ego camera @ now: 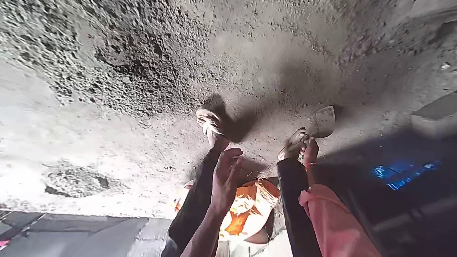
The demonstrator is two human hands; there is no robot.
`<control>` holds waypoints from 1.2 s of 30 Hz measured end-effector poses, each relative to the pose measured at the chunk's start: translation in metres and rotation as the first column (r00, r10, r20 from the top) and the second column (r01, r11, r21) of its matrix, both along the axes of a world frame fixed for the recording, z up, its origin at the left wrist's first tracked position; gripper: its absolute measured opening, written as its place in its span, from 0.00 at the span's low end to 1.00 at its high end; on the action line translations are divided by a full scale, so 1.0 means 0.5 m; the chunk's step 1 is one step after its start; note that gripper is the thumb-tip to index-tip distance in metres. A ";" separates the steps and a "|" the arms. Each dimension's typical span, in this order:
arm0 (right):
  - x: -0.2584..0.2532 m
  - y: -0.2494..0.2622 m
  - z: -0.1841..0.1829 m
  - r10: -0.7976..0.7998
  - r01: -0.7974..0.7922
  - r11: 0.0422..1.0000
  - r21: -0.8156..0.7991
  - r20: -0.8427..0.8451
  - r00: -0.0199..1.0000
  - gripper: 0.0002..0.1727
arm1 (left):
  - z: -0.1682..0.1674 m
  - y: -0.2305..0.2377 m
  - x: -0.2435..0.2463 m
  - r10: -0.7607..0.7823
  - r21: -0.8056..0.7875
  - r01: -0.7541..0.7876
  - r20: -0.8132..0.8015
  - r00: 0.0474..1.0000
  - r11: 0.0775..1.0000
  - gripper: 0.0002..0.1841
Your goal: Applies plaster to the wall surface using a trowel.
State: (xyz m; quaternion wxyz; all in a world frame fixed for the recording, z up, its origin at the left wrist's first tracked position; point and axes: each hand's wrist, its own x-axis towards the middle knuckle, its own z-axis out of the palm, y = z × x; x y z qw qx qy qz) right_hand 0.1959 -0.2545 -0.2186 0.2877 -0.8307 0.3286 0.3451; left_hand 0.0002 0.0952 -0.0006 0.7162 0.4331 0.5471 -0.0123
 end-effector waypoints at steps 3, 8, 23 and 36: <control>-0.066 0.077 -0.018 0.215 -0.215 0.977 -0.003 -0.048 0.975 0.31 | -0.001 0.005 -0.004 0.029 0.016 -0.029 0.003 1.000 0.999 0.18; -0.182 0.460 0.015 0.685 -0.685 0.722 0.100 0.037 0.727 0.31 | 0.005 -0.014 0.017 0.070 0.078 -0.071 0.008 0.997 0.994 0.19; 0.112 0.270 0.005 0.399 -0.389 0.907 0.163 -0.032 0.917 0.34 | -0.004 -0.014 0.036 0.252 0.155 -0.256 0.042 0.967 0.954 0.24; -0.243 0.970 0.113 0.979 -0.979 0.091 0.185 0.164 0.122 0.28 | -0.030 0.120 -0.017 0.594 0.150 -0.592 0.037 0.804 0.792 0.25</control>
